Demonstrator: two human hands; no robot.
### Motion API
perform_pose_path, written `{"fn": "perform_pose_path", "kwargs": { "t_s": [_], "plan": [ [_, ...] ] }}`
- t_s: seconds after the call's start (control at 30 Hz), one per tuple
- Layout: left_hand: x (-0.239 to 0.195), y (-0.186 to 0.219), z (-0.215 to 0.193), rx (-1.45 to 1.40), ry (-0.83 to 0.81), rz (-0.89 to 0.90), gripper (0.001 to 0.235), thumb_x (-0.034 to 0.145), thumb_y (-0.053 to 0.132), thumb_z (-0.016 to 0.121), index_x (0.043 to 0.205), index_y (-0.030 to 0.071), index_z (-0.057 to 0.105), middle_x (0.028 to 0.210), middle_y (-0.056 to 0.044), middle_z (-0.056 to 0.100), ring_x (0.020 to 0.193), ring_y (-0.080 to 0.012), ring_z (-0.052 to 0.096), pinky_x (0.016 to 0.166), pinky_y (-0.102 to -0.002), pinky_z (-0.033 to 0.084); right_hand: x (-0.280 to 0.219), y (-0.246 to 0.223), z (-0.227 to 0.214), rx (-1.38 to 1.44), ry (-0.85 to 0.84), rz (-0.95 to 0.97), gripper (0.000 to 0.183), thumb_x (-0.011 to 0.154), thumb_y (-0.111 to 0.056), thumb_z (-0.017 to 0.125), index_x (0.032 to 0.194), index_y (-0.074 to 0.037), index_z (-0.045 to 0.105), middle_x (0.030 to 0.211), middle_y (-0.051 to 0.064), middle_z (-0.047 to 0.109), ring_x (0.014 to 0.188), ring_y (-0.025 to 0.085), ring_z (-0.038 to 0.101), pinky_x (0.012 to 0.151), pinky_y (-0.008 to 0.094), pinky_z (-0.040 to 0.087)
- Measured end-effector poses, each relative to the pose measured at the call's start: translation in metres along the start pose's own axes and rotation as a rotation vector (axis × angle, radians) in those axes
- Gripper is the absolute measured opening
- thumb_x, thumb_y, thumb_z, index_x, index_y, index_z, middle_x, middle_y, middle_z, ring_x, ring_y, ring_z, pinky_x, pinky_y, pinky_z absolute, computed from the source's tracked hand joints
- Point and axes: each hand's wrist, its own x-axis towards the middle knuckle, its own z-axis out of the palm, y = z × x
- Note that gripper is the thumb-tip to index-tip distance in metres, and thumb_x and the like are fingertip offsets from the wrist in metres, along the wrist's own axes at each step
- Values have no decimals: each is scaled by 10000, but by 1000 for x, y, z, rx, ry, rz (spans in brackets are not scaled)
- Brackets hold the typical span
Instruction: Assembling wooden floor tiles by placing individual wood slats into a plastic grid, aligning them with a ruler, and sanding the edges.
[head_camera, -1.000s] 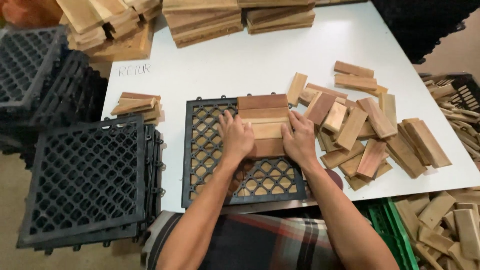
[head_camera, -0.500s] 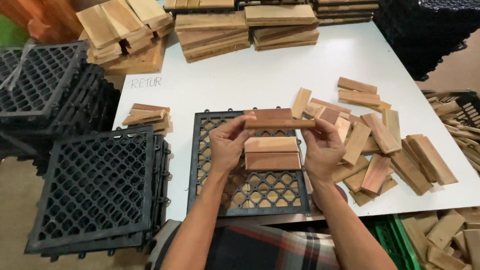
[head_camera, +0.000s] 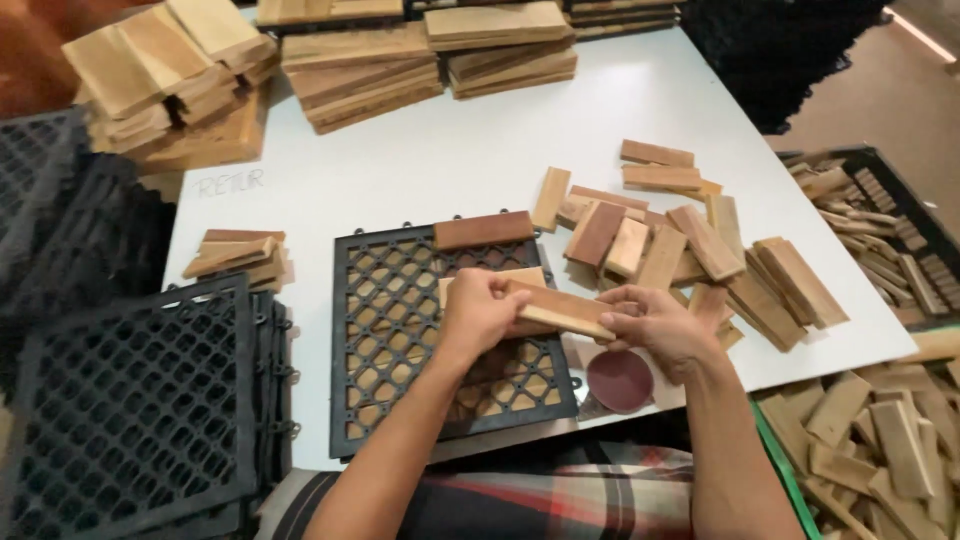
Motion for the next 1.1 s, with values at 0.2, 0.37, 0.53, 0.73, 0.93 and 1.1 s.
{"fn": "perform_pose_path", "kwargs": {
  "t_s": [0.2,0.37,0.53,0.73,0.93,1.1],
  "plan": [
    [97,16,132,303,-134,253,174,803,103,760,907,-36,765,847,-238,746,898,-450,742,731,-507,618,3,27,-72,-54,136,15,398,802,42,799,1153,144,641,771,267,658,597,329,690,511,445,600],
    [136,33,157,438,-85,204,234,713,27,808,910,-80,743,852,-275,732,886,-462,744,743,-520,622,20,41,-72,-380,197,37,396,735,-102,871,1070,47,721,823,221,704,760,347,723,646,452,600],
    [119,55,158,656,63,246,771,717,269,950,1228,-99,504,1160,-346,587,1051,-501,678,881,-599,600,53,42,-68,-904,332,126,298,670,-383,910,870,-180,823,859,121,785,987,354,752,826,450,597],
    [143,26,195,788,170,510,590,787,54,824,1282,-65,526,1154,-344,612,1015,-486,700,836,-548,611,95,59,-67,-798,658,-148,303,827,-440,809,1028,-215,777,876,-12,781,933,240,757,781,403,606],
    [114,60,140,639,-30,377,537,842,186,731,1271,-27,487,1263,-298,580,997,-505,707,873,-586,585,93,40,-44,-809,538,-98,260,922,-520,643,1110,-380,755,1080,-123,775,1062,140,721,851,352,569],
    [139,16,130,91,-7,361,252,801,347,670,958,184,782,870,-106,763,940,-383,740,839,-495,588,98,49,-9,78,276,-106,520,968,-261,715,1386,10,566,1065,149,712,732,242,704,614,389,635]
  ]
}}
